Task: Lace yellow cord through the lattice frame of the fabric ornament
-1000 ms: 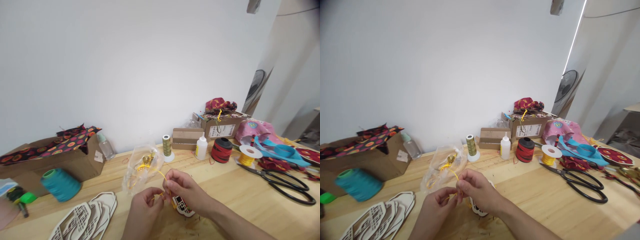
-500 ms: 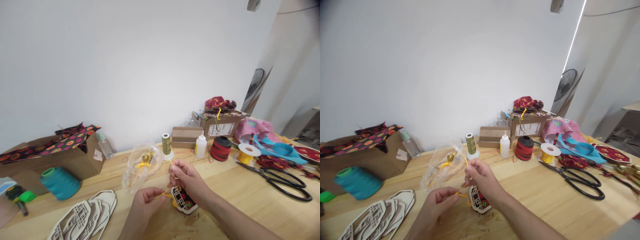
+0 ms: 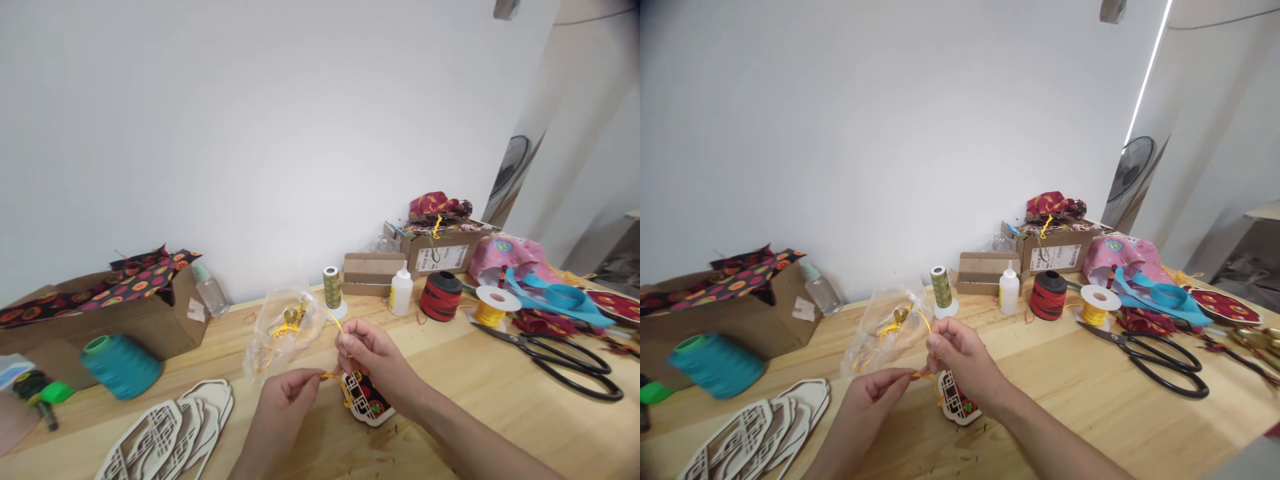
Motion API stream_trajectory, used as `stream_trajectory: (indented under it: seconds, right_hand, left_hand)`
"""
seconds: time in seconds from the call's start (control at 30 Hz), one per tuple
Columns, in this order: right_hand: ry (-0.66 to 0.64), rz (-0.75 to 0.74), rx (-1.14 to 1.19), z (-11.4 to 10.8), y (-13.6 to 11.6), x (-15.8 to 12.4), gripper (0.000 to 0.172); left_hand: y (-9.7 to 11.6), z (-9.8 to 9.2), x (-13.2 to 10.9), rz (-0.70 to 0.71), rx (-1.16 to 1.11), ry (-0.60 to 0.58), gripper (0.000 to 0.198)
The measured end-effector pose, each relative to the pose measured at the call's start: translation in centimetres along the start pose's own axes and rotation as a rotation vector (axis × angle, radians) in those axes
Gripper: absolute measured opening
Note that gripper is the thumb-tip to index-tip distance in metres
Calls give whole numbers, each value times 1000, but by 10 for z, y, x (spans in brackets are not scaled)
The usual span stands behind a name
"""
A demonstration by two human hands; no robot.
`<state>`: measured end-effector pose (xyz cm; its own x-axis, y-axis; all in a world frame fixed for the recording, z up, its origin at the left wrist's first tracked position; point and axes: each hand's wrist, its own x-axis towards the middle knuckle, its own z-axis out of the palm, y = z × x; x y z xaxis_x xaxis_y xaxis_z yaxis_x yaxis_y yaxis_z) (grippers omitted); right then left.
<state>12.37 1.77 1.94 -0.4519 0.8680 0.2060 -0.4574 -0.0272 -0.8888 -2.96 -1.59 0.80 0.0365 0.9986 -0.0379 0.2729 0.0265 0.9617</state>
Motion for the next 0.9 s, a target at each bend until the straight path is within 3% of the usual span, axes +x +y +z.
stream_trajectory:
  seconds: [0.37, 0.53, 0.7, 0.83, 0.9]
  right_hand:
    - [97, -44, 111, -3, -2, 3, 13]
    - [140, -22, 140, -5, 0, 5, 15]
    - [143, 46, 134, -7, 4, 6, 17]
    - [143, 52, 167, -8, -1, 5, 17]
    - [149, 15, 70, -8, -3, 4, 12]
  left_hand:
    - [1, -3, -1, 49, 131, -36, 24]
    - [-2, -1, -2, 59, 62, -62, 18]
    - [-8, 1, -3, -34, 4, -113, 26]
    - [-7, 0, -3, 15, 15, -88, 24]
    - [-6, 0, -2, -4, 22, -65, 25]
